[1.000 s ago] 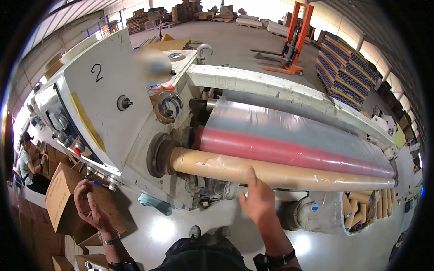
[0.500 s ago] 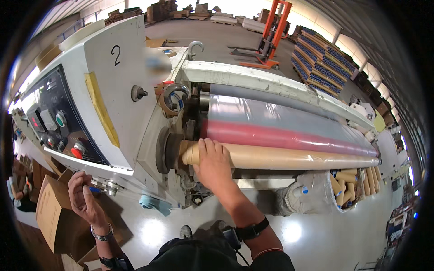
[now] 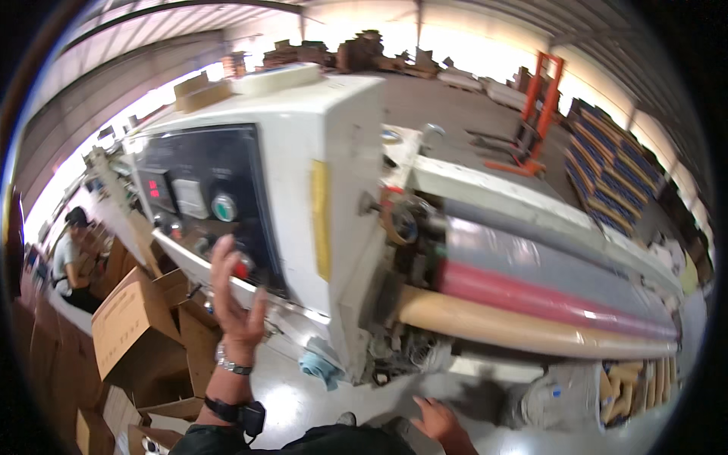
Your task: Loading cardboard tubes onto a machine and operating the control panel to wind plastic film.
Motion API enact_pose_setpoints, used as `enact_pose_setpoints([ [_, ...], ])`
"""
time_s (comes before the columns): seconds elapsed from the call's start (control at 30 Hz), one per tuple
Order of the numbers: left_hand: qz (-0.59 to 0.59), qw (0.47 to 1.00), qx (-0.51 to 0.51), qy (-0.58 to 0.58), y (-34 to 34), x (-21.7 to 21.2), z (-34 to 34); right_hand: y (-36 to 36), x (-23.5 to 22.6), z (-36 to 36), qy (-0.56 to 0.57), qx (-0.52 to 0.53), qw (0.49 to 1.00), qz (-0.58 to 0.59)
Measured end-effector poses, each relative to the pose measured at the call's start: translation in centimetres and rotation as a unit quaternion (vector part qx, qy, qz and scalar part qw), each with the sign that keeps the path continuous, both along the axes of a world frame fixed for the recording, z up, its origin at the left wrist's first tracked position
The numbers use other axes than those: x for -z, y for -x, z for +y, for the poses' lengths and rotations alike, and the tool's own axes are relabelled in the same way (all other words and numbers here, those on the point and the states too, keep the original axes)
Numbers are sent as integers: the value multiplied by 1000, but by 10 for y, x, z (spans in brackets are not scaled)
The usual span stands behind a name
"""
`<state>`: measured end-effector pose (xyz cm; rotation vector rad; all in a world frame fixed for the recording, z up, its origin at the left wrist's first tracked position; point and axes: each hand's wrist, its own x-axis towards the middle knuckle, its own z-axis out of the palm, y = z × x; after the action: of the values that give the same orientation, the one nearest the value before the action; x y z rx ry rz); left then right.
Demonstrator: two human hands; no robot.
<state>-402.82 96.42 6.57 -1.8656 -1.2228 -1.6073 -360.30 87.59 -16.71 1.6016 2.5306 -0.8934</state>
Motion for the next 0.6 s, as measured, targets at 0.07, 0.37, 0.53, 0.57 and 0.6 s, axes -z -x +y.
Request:
enact_pose_setpoints([
  [0.07,-6,999,27,-15,-7,-5,6,-37,52,-24,-128,-55,989,41],
  [0.37,-28,995,-41,-83,1,-26,24,-127,228,-56,197,160,967,35],
  [0.53,13,993,-96,-70,0,-29,25,-113,226,-14,256,211,942,39],
  [0.57,13,992,-102,-65,0,-30,25,-111,226,-7,263,216,940,36],
  [0.6,13,992,-102,-68,0,-30,25,-110,227,-4,268,220,937,45],
])
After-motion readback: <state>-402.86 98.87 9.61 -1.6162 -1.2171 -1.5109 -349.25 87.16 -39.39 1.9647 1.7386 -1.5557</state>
